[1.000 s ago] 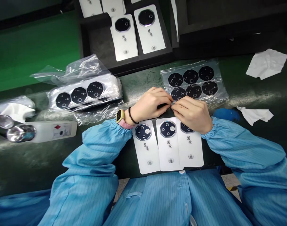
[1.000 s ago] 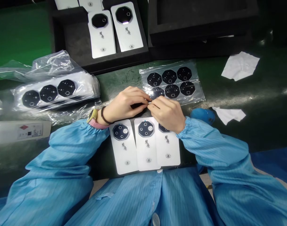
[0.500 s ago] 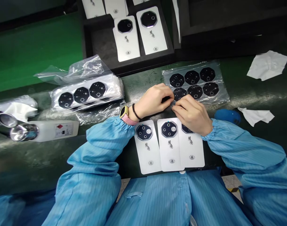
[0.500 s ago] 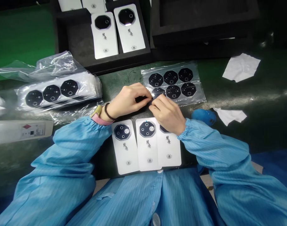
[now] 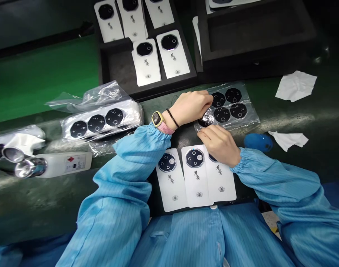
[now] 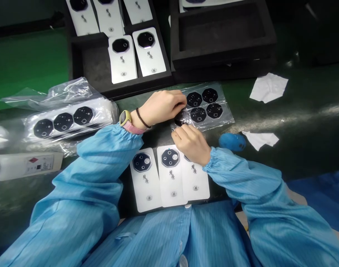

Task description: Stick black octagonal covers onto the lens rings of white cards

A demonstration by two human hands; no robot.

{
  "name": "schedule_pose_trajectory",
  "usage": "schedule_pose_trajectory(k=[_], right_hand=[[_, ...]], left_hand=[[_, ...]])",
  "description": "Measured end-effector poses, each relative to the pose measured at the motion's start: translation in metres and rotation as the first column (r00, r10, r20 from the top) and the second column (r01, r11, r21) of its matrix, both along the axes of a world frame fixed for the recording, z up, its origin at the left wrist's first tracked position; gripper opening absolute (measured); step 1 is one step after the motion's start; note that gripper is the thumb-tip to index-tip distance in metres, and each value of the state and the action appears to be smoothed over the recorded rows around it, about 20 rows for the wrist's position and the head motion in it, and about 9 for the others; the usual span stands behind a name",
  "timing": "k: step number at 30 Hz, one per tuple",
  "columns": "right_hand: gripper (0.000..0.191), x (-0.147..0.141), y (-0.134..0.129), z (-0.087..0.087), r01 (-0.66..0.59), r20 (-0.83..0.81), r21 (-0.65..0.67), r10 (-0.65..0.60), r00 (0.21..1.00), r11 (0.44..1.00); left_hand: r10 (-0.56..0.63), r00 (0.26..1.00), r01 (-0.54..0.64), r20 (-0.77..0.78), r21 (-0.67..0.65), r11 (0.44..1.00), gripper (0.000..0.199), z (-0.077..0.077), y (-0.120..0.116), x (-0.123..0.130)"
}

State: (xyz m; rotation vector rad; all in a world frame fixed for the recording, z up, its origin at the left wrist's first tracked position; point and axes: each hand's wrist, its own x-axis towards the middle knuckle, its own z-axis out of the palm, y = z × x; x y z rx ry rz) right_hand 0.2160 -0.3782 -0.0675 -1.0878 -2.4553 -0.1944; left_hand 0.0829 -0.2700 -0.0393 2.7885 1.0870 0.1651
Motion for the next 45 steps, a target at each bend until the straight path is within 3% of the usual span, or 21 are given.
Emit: schedule_pose_trajectory(k=[9, 12, 14, 16, 18, 21, 24, 27, 30, 35, 41, 45], right_hand=[[0.022, 0.004, 0.002, 0.007, -0.042, -0.118, -0.06, 0.035, 0.992, 0.997], [0.01, 0.019, 0.016, 0.018, 0.028, -0.317, -0.138, -0.071, 0.946, 0.99], [0.014, 0.029, 0.03, 0.025, 0.127, -0.468, -0.297, -0.26, 0.845, 0.946], [0.039, 0.033, 0.044, 0.029, 0.154, -0.504, -0.481, -0.416, 0.757, 0.863], [0.057, 0.03, 0.054, 0.031, 0.113, -0.466, -0.63, -0.49, 0.737, 0.769], [0.045, 0.018, 0.064, 0.031, 0.069, -0.421, -0.713, -0.506, 0.753, 0.697], [0.019, 0.011, 0.068, 0.029, 0.071, -0.434, -0.696, -0.498, 0.751, 0.714], [0.011, 0.011, 0.07, 0.027, 0.077, -0.448, -0.681, -0.497, 0.743, 0.729], [0.012, 0.013, 0.069, 0.024, 0.093, -0.453, -0.647, -0.479, 0.752, 0.757], [0.018, 0.012, 0.067, 0.019, 0.103, -0.455, -0.608, -0.452, 0.767, 0.787], [0.027, 0.024, 0.069, 0.008, 0.205, -0.406, -0.43, -0.391, 0.826, 0.879], [0.03, 0.04, 0.07, 0.004, 0.248, -0.4, -0.383, -0.402, 0.823, 0.89]], left_hand=[[0.04, 0.998, -0.04, 0.05, 0.0, 0.999, 0.027, 0.001, 0.012, 0.013], [0.019, 0.996, -0.016, 0.091, -0.032, 0.999, 0.025, 0.003, 0.007, 0.007], [0.019, 0.99, -0.013, 0.139, -0.047, 0.999, 0.023, 0.005, 0.004, 0.002], [0.026, 0.982, -0.016, 0.189, -0.055, 0.998, 0.021, 0.007, 0.001, 0.0], [0.02, 0.972, -0.009, 0.235, -0.047, 0.999, 0.019, 0.009, -0.003, -0.002], [0.015, 0.937, -0.034, 0.349, 0.046, 0.998, 0.015, 0.009, -0.013, -0.008], [0.008, 0.885, -0.106, 0.466, 0.185, 0.977, 0.018, 0.007, -0.029, -0.023], [-0.072, 0.929, -0.031, 0.364, 0.269, 0.963, 0.016, -0.001, -0.045, -0.042], [-0.12, 0.952, 0.047, 0.282, 0.254, 0.966, 0.022, -0.012, -0.053, -0.054], [-0.128, 0.96, 0.075, 0.248, 0.212, 0.974, 0.029, -0.026, -0.052, -0.058], [-0.14, 0.965, 0.09, 0.22, 0.224, 0.97, 0.029, -0.027, -0.051, -0.058], [-0.136, 0.969, 0.087, 0.208, 0.227, 0.97, 0.029, -0.026, -0.05, -0.056]])
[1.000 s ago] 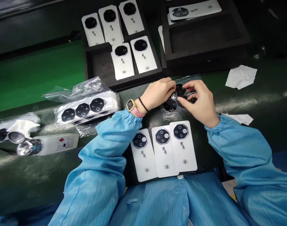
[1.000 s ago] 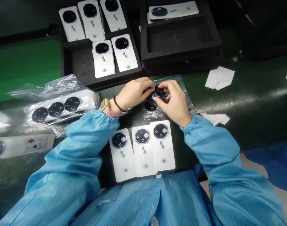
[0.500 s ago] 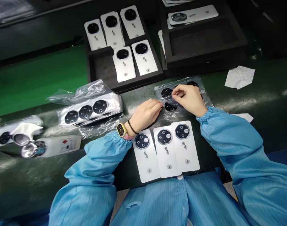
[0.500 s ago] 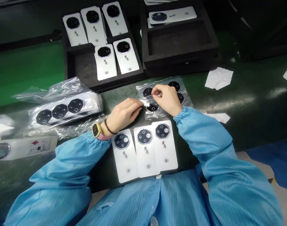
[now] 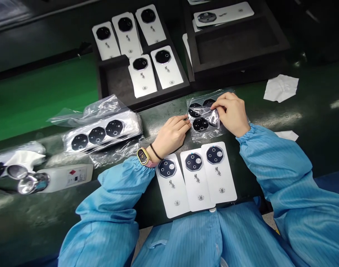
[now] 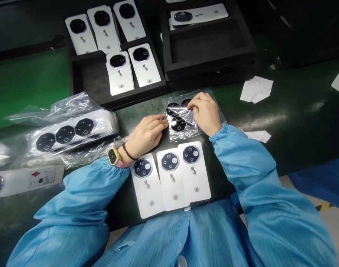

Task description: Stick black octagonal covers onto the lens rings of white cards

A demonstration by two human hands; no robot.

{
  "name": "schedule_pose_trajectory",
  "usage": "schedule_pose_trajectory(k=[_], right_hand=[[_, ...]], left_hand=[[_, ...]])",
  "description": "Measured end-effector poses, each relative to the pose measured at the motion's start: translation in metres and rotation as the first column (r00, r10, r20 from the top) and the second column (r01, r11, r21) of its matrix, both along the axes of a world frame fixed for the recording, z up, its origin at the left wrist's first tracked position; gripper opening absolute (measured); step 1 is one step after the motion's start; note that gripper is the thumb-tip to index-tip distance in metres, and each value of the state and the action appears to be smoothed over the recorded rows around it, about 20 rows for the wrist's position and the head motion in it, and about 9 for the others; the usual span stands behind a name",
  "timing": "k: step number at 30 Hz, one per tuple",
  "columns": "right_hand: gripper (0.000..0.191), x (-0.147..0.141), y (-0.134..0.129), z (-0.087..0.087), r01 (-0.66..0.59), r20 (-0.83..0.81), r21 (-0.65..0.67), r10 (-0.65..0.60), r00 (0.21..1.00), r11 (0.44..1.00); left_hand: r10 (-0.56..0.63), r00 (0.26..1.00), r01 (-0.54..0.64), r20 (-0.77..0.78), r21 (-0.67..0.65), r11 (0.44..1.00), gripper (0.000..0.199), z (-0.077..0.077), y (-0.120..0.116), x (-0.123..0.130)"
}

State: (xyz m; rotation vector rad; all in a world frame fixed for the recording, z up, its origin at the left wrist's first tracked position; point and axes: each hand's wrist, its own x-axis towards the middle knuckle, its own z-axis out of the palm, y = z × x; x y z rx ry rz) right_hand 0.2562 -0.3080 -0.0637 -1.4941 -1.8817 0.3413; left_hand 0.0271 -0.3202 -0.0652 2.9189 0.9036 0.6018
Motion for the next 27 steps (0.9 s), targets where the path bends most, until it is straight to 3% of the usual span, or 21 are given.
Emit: schedule_pose_trajectory(k=[16, 24, 27], right_hand=[[0.029, 0.027, -0.001, 0.014, 0.197, 0.013, -0.079, -0.197, 0.98, 0.977], [0.034, 0.067, -0.009, 0.013, 0.312, 0.016, -0.036, -0.312, 0.95, 0.949], [0.035, 0.079, -0.012, 0.015, 0.4, 0.003, -0.038, -0.4, 0.916, 0.916]], left_hand=[[0.054, 0.996, -0.057, -0.074, -0.038, 0.998, 0.034, 0.004, -0.005, 0.004], [0.069, 0.996, -0.07, -0.064, -0.009, 0.998, 0.035, 0.005, -0.006, 0.006], [0.07, 0.996, -0.07, -0.058, -0.007, 0.998, 0.033, 0.006, -0.006, 0.007]])
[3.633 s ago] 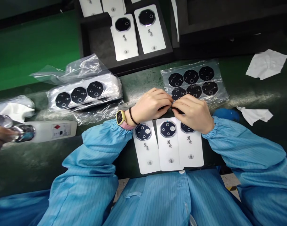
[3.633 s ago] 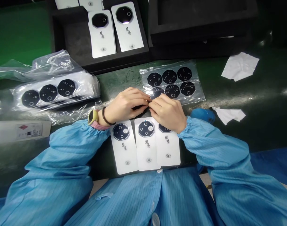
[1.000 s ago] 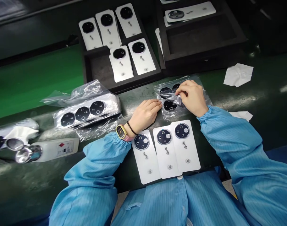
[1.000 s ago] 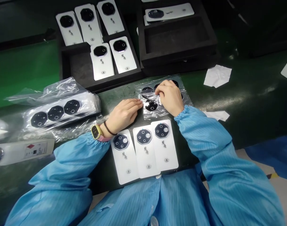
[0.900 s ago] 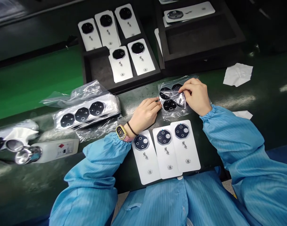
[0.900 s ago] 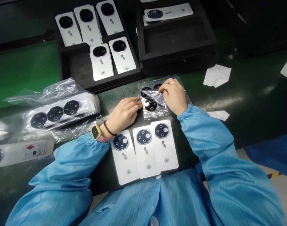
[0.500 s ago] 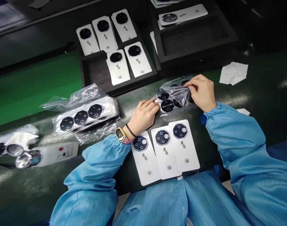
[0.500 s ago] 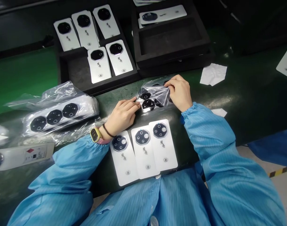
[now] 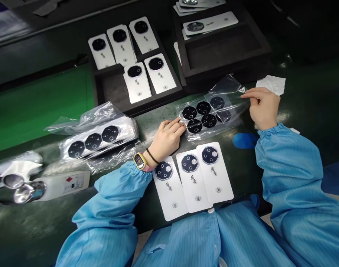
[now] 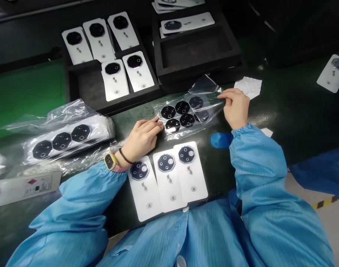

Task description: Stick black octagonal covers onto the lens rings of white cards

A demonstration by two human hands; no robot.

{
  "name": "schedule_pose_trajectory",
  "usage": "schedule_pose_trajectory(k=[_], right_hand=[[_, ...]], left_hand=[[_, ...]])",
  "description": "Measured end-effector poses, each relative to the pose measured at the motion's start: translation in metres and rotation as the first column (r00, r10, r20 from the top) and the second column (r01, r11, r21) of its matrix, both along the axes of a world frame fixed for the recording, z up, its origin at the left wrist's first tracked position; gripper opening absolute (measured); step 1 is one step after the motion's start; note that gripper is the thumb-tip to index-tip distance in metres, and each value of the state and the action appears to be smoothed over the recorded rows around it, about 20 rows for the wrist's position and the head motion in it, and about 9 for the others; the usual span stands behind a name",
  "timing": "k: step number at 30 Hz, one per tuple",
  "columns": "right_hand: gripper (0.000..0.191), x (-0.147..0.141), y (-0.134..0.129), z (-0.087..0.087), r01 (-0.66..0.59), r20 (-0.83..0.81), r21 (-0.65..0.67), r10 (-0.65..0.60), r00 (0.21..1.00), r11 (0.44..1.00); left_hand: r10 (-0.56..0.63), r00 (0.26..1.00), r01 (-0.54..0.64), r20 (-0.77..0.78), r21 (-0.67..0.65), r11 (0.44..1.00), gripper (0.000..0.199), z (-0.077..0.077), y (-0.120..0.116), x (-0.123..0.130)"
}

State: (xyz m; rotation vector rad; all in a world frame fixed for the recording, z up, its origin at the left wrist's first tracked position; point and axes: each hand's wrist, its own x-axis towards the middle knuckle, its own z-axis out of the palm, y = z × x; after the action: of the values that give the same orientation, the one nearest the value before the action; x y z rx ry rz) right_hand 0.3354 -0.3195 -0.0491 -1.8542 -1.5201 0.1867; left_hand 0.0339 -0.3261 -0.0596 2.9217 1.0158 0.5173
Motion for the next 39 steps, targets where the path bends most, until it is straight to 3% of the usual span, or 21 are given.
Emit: schedule_pose_trajectory(k=[4, 15, 20, 25, 29, 35, 39], right_hand=[[0.036, 0.01, 0.002, 0.007, 0.132, -0.025, 0.009, -0.131, 0.991, 0.991], [0.036, 0.044, 0.006, 0.013, 0.33, -0.165, 0.092, -0.312, 0.936, 0.94], [0.035, 0.065, 0.007, 0.01, 0.458, -0.249, 0.151, -0.414, 0.875, 0.876], [0.036, 0.091, 0.005, 0.007, 0.612, -0.379, 0.204, -0.515, 0.769, 0.764], [0.037, 0.106, 0.004, 0.006, 0.628, -0.473, 0.254, -0.471, 0.744, 0.736], [0.031, 0.107, 0.002, 0.006, 0.552, -0.509, 0.462, -0.302, 0.806, 0.694], [0.028, 0.097, -0.01, 0.019, 0.398, -0.505, 0.556, -0.083, 0.859, 0.73]], left_hand=[[0.0, 1.0, 0.0, 0.001, -0.002, 1.0, 0.033, 0.001, -0.001, -0.001], [0.001, 1.0, 0.0, -0.015, 0.013, 1.0, 0.033, 0.002, -0.005, -0.002], [0.006, 1.0, -0.005, -0.017, 0.01, 1.0, 0.032, 0.001, -0.007, -0.003], [0.008, 1.0, -0.008, -0.002, 0.04, 0.999, 0.033, 0.0, -0.012, -0.005], [0.044, 0.999, -0.044, 0.012, 0.06, 0.997, 0.033, -0.002, -0.021, -0.007], [0.179, 0.983, -0.182, 0.047, 0.082, 0.98, 0.032, -0.004, -0.037, -0.015], [0.246, 0.965, -0.252, 0.091, 0.056, 0.966, 0.029, -0.001, -0.034, -0.02]])
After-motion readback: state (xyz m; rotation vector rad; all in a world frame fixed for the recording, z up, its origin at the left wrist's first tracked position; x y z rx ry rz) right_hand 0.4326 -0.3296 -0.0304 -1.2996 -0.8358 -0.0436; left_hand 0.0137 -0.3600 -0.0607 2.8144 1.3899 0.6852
